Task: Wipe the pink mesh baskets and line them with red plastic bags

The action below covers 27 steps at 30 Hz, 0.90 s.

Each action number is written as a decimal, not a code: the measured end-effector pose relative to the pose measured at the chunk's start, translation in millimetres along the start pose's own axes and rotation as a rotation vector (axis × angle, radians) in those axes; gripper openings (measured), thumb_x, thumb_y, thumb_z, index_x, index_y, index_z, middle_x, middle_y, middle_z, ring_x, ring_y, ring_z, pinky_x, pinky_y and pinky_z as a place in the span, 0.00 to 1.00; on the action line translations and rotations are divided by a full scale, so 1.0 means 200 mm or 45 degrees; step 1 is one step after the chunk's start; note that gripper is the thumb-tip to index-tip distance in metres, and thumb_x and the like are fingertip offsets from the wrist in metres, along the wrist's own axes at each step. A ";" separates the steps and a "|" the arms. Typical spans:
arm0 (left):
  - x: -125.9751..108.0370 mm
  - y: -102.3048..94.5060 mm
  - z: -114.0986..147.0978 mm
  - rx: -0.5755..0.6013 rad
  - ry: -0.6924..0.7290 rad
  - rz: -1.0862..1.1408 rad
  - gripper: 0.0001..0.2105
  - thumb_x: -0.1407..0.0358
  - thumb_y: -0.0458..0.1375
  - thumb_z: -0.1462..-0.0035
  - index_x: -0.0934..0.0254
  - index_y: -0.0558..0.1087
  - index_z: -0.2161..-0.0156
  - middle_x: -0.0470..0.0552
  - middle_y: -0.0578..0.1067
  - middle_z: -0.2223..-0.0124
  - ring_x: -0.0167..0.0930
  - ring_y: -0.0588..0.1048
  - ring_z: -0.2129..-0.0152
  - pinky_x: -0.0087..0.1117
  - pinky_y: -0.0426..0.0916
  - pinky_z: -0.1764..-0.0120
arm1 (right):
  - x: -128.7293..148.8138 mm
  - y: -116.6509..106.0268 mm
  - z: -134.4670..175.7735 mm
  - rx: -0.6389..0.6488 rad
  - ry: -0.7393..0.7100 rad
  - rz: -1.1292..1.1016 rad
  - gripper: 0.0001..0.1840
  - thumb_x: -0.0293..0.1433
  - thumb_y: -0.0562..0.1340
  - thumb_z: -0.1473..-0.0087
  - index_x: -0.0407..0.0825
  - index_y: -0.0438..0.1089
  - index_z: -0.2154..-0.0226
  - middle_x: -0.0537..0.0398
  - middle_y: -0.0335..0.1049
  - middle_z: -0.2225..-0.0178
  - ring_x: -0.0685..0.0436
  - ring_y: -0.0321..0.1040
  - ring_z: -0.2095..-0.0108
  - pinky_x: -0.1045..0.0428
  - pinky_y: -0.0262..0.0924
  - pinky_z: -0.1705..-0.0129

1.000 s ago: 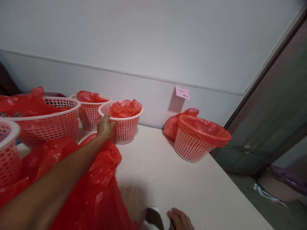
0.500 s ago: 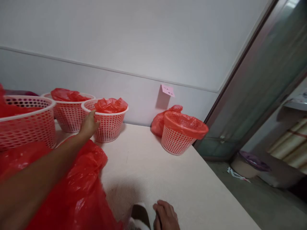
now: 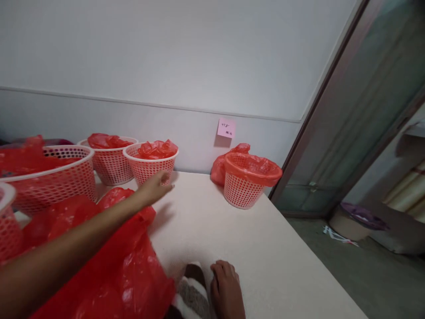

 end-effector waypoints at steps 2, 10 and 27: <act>-0.10 0.14 0.22 0.122 0.084 -0.026 0.23 0.60 0.58 0.48 0.67 0.68 0.47 0.60 0.74 0.45 0.38 0.73 0.49 0.42 0.67 0.47 | 0.02 -0.02 0.00 0.011 0.028 -0.017 0.18 0.15 0.53 0.50 0.50 0.70 0.64 0.51 0.69 0.61 0.40 0.64 0.58 0.46 0.56 0.55; 0.18 0.58 1.09 0.370 0.143 -0.463 0.26 0.55 0.56 0.44 0.58 0.67 0.40 0.55 0.67 0.37 0.45 0.62 0.39 0.53 0.57 0.39 | 0.04 -0.05 0.02 -0.018 0.067 -0.077 0.17 0.15 0.52 0.52 0.49 0.69 0.67 0.51 0.67 0.62 0.41 0.62 0.59 0.46 0.55 0.54; 0.43 0.63 1.30 0.010 0.072 -0.586 0.15 0.63 0.53 0.40 0.61 0.74 0.50 0.56 0.74 0.44 0.37 0.72 0.46 0.42 0.68 0.44 | -0.01 -0.03 0.03 -0.050 0.054 -0.234 0.13 0.22 0.52 0.45 0.51 0.69 0.66 0.50 0.71 0.64 0.41 0.67 0.60 0.46 0.59 0.55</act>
Point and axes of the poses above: each hand's wrist, its own z-axis away from the middle knuckle, its own y-axis out of the palm, x = y × z, the point moved 4 cm from there along -z, towards the middle knuckle
